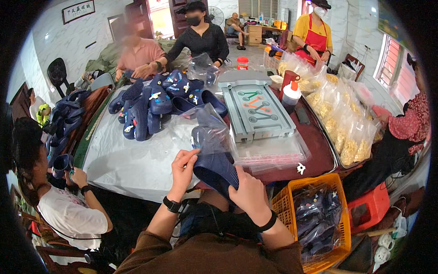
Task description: Packing pairs of blue shoes into plastic bags for finishing.
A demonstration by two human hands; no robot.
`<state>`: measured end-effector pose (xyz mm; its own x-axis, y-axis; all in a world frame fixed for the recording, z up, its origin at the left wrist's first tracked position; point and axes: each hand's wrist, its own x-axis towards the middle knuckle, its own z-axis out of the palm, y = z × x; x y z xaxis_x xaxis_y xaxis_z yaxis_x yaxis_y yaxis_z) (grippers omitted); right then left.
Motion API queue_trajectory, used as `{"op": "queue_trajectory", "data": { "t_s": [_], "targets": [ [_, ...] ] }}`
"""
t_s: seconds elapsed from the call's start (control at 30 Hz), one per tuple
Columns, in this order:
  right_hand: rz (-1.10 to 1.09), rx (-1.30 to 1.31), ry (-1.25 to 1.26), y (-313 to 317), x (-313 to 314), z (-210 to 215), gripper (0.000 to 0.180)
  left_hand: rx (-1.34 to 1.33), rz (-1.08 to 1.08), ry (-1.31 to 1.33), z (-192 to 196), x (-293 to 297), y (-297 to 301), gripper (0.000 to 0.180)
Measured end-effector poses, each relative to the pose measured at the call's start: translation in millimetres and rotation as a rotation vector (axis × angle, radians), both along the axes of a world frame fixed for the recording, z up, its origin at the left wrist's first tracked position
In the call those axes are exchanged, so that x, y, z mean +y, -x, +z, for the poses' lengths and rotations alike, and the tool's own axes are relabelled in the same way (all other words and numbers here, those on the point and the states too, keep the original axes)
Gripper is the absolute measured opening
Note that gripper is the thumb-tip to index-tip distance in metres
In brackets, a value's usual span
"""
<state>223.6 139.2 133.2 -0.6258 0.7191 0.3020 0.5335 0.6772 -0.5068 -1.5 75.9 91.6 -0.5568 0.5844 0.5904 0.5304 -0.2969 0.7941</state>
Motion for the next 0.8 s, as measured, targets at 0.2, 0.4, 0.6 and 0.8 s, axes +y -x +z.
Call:
{"op": "queue_trajectory", "data": {
  "t_s": [0.2,0.4,0.6,0.8],
  "targets": [
    [-0.018,-0.058,0.015,23.7,6.4,-0.1,0.056,0.052,0.084,-0.025,-3.6,-7.0,5.1,0.023],
    [-0.133,-0.001,0.024,65.6,12.9,-23.4,0.058,0.221,0.193,0.035,-12.1,-10.7,-3.6,0.030],
    [-0.120,0.079,0.044,98.8,18.1,-29.1,0.051,0.376,0.079,0.109,-13.5,-17.8,-6.2,0.030],
    [-0.043,0.207,-0.027,102.8,15.4,-63.8,0.067,0.065,0.043,0.070,-38.0,-24.8,-2.4,0.030]
  ]
}}
